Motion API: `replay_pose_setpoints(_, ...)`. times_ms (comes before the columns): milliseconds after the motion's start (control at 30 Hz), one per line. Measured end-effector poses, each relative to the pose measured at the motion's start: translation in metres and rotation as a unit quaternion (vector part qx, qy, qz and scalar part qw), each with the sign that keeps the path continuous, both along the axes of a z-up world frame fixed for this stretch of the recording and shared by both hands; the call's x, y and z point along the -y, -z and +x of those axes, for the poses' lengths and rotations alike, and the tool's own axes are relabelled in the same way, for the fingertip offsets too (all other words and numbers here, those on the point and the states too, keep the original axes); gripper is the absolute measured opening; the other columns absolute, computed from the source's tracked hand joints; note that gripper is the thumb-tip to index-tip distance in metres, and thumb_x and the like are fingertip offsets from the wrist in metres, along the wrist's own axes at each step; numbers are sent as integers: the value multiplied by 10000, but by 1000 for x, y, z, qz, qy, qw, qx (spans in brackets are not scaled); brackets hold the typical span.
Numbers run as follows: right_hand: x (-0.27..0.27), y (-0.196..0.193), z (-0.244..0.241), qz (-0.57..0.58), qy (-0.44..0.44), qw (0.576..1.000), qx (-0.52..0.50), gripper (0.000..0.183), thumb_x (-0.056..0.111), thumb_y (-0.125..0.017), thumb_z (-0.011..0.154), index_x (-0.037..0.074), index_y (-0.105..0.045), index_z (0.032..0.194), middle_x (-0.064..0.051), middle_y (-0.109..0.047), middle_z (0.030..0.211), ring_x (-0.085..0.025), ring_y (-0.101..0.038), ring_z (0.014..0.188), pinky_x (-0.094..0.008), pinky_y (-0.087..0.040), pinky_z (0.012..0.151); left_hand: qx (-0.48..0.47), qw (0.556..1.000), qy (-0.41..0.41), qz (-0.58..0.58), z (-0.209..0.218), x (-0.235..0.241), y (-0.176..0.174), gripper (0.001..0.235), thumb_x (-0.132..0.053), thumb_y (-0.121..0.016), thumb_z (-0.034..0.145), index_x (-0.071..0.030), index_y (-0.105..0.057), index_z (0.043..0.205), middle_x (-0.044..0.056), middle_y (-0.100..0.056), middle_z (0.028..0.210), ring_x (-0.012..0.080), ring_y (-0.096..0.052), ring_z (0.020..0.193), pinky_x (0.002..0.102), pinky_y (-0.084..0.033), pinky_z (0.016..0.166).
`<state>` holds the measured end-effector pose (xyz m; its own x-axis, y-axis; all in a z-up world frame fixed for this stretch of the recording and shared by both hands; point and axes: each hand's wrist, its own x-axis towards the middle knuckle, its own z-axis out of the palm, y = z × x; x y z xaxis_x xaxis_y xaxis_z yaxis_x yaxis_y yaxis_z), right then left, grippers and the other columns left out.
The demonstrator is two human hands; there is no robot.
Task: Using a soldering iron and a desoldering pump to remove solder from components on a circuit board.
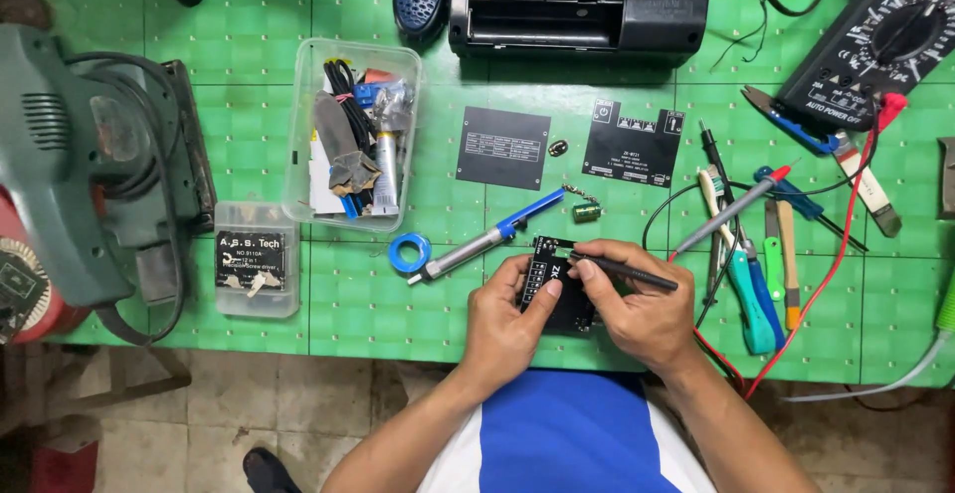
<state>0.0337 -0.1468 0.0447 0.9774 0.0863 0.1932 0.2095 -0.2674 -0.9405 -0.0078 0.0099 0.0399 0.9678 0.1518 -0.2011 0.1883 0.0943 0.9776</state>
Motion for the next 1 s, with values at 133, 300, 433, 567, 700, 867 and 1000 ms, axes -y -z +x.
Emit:
replay_pose_setpoints(133, -2, 0, -1, -28, 9, 999, 33, 122, 57, -800, 863, 70, -811, 984, -88, -763, 726, -188, -730, 603, -296, -563, 563, 5, 1000, -2, -4, 0, 0, -2, 190, -42, -749, 918, -1, -740, 1103, 138, -767, 771, 122, -644, 697, 311, -579, 631)
replay_pose_setpoints(300, 0, 1, 0, -45, 5, 998, 42, 115, 68, -788, 874, 87, -812, 985, -83, -777, 766, -215, -741, 632, -309, -564, 575, 12, 1000, 1, -6, -1, -1, -1, 182, -41, -741, 925, 2, -734, 1102, 141, -758, 764, 120, -636, 700, 307, -577, 625)
replay_pose_setpoints(433, 0, 4, -1, -46, 7, 998, 45, 111, 77, -791, 877, 87, -811, 985, -83, -783, 789, -226, -744, 650, -314, -564, 582, 21, 1000, -1, -8, -2, -1, 0, 187, -36, -741, 925, 13, -727, 1105, 146, -751, 762, 125, -635, 701, 304, -576, 623)
replay_pose_setpoints(567, 1, 3, 1, -44, 0, 998, 51, 104, 69, -789, 877, 81, -803, 979, -89, -786, 807, -256, -760, 694, -328, -571, 605, 39, 999, 3, -8, -1, 0, 1, 188, -23, -728, 931, 22, -715, 1113, 160, -746, 768, 134, -634, 700, 304, -569, 610)
replay_pose_setpoints(700, 2, -2, 3, -52, -6, 997, 55, 100, 76, -786, 879, 80, -801, 978, -96, -787, 808, -280, -765, 708, -344, -576, 600, 48, 999, 3, -8, 0, 0, 0, 191, -9, -717, 934, 29, -709, 1121, 168, -744, 778, 146, -632, 698, 316, -569, 606)
replay_pose_setpoints(867, -6, -23, 4, -97, -12, 991, 86, 81, 59, -772, 886, 91, -798, 956, -89, -784, 797, -292, -763, 700, -348, -587, 607, 65, 998, -5, -1, -2, 1, 1, 200, -8, -709, 939, 35, -703, 1134, 174, -747, 793, 154, -644, 707, 324, -573, 607)
replay_pose_setpoints(1000, -6, -37, 5, -116, -33, 989, 87, 97, 66, -766, 888, 103, -799, 971, -69, -788, 819, -278, -765, 715, -344, -595, 634, 83, 997, -4, 1, -4, 1, 3, 196, -7, -701, 942, 44, -706, 1132, 187, -754, 794, 172, -659, 698, 337, -575, 605)
